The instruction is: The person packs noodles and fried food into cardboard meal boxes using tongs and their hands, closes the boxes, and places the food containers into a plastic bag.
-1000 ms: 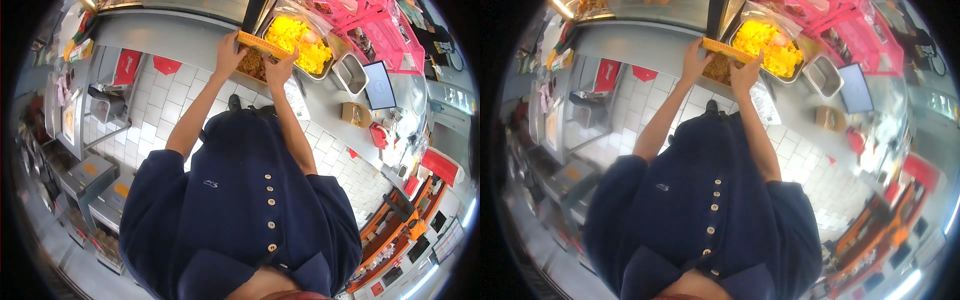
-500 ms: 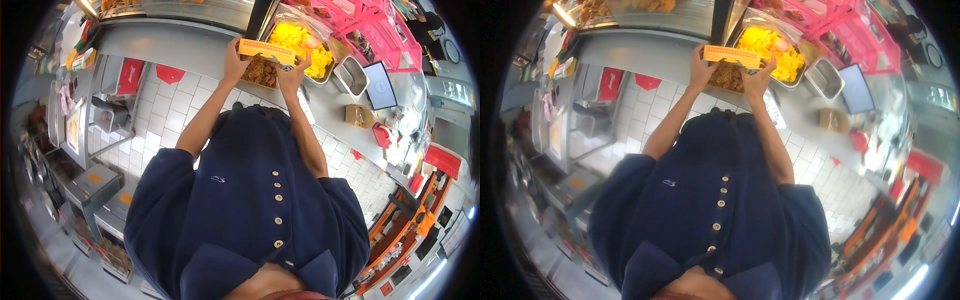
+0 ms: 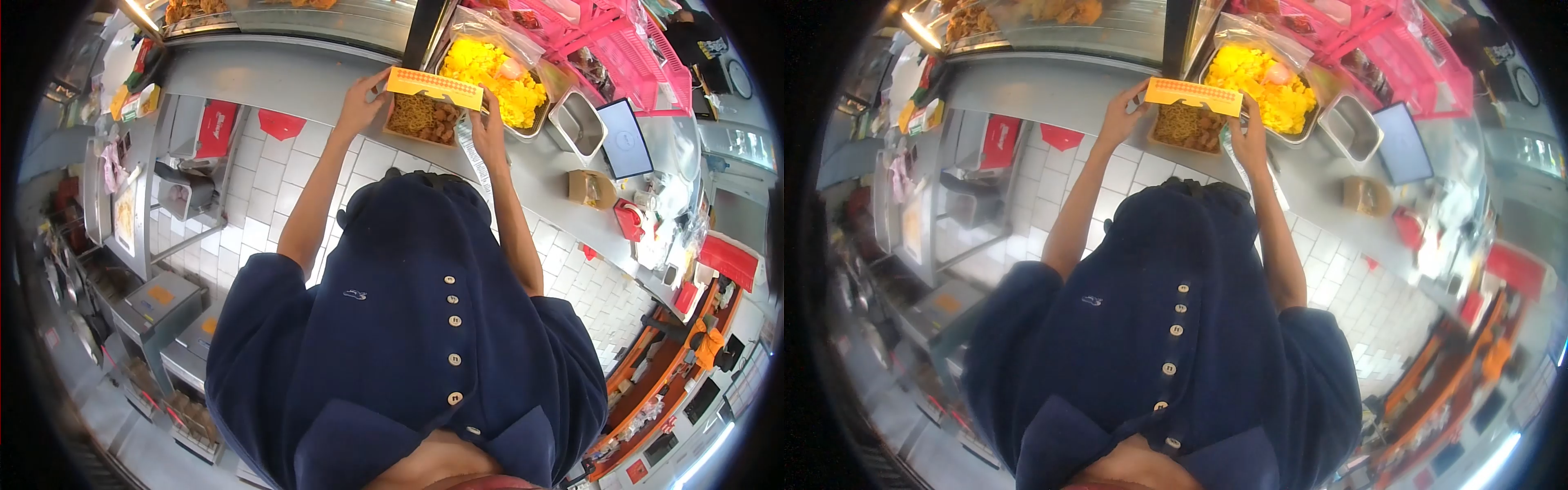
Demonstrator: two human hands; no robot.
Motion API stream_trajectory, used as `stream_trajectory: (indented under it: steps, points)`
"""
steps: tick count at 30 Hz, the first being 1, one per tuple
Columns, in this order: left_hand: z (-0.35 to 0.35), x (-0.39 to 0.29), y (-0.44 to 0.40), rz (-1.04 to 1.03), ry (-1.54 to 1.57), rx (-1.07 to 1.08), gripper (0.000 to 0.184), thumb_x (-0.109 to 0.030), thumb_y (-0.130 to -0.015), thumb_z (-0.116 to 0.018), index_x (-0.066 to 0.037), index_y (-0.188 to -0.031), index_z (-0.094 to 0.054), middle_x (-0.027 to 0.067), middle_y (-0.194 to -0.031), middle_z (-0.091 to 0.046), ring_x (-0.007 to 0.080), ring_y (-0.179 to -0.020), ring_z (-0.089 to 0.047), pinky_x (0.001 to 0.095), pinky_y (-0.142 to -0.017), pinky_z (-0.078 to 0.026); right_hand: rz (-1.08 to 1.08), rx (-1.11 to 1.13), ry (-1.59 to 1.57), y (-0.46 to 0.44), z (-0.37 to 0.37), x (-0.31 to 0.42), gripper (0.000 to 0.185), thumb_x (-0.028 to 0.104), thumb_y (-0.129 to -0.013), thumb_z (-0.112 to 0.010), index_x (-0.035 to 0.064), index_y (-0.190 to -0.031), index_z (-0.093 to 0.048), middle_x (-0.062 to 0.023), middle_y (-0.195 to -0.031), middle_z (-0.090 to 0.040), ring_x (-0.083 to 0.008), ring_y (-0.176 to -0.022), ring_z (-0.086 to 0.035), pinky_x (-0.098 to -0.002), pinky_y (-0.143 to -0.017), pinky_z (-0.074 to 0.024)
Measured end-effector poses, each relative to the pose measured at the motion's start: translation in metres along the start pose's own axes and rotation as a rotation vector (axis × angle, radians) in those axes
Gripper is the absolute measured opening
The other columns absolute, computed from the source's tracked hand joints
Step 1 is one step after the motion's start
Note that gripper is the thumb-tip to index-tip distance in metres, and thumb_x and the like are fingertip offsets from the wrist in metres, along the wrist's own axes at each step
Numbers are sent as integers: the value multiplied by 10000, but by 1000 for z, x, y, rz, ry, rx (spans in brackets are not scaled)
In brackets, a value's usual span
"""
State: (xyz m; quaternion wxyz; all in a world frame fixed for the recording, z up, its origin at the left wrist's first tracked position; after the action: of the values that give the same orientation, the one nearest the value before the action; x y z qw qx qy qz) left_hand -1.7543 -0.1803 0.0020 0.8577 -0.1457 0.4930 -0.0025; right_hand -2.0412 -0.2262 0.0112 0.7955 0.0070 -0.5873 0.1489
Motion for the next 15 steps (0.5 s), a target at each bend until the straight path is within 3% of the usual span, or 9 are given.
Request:
stream_trajectory:
  steps: [2,3,5,6,7,9,10,12,15]
  points:
    - [-2,0,5,135,104,57,573,36,-865,-639,-144,-1408,-610,73,-1312,-691,159,-758,-653,298,-769,-532,45,-48,96,5,2,3,503,29,-952,-602,70,-1440,-488,-176,-1367,-591,-293,-1211,-580,-374,-967,-486]
    - [-1,-1,9,135,103,60,573,36,-865,-639,-144,-1408,-610,73,-1312,-691,159,-758,-653,298,-769,-532,91,-93,193,9,4,4,536,-20,-899,-606,57,-1422,-518,-176,-1347,-610,-338,-1183,-594,-389,-964,-476]
    - [-7,5,20,259,279,127,610,114,-860,-576,-133,-1417,-595,89,-1285,-693,124,-672,-610,252,-703,-521,112,-109,293,17,7,0,527,-45,-912,-588,81,-1421,-531,-153,-1350,-617,-270,-1155,-599,-359,-917,-492]
    - [-8,2,26,261,278,130,610,114,-860,-576,-133,-1417,-595,89,-1285,-693,124,-672,-610,252,-703,-521,134,-123,393,20,7,6,525,-69,-925,-569,105,-1420,-545,-130,-1354,-624,-203,-1126,-604,-328,-870,-508]
    - [-11,-1,32,253,377,102,625,145,-847,-539,-124,-1409,-593,88,-1294,-675,115,-688,-599,239,-700,-512,130,-124,392,24,7,11,525,-69,-925,-569,105,-1420,-545,-130,-1354,-624,-203,-1126,-604,-328,-870,-508]
    - [-13,1,39,248,474,82,643,176,-834,-503,-114,-1401,-591,87,-1304,-658,105,-704,-587,227,-697,-503,-1,-97,196,32,6,12,622,-162,-846,-499,93,-1411,-559,-108,-1351,-648,-159,-911,-648,-277,-741,-514]
    - [-15,6,44,221,446,62,636,182,-827,-481,-101,-1385,-592,73,-1306,-640,106,-741,-593,226,-713,-499,-6,-103,197,36,5,11,622,-162,-846,-499,93,-1411,-559,-108,-1351,-648,-159,-911,-648,-277,-741,-514]
    - [-18,13,49,190,420,49,631,188,-820,-458,-89,-1370,-593,59,-1309,-623,108,-777,-599,226,-729,-496,-204,-68,0,44,0,-7,659,-181,-780,-463,84,-1368,-600,-167,-1239,-688,-225,-713,-617,-294,-712,-497]
    - [-18,14,56,132,456,34,624,168,-808,-450,-100,-1346,-616,48,-1308,-596,104,-863,-593,227,-761,-486,-41,-95,95,51,-4,-18,678,-192,-737,-454,95,-1337,-581,-171,-1326,-634,-166,-763,-615,-270,-676,-475]
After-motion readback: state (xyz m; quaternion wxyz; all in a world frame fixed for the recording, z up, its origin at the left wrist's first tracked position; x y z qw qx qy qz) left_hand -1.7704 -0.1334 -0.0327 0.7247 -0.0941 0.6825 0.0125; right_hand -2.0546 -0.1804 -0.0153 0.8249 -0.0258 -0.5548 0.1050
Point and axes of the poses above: each hand's wrist, its own y-axis away from the middle knuckle, its own z-axis out of the back of the hand, x = y × z, the point moved 6 cm from there along -y, towards the middle knuckle
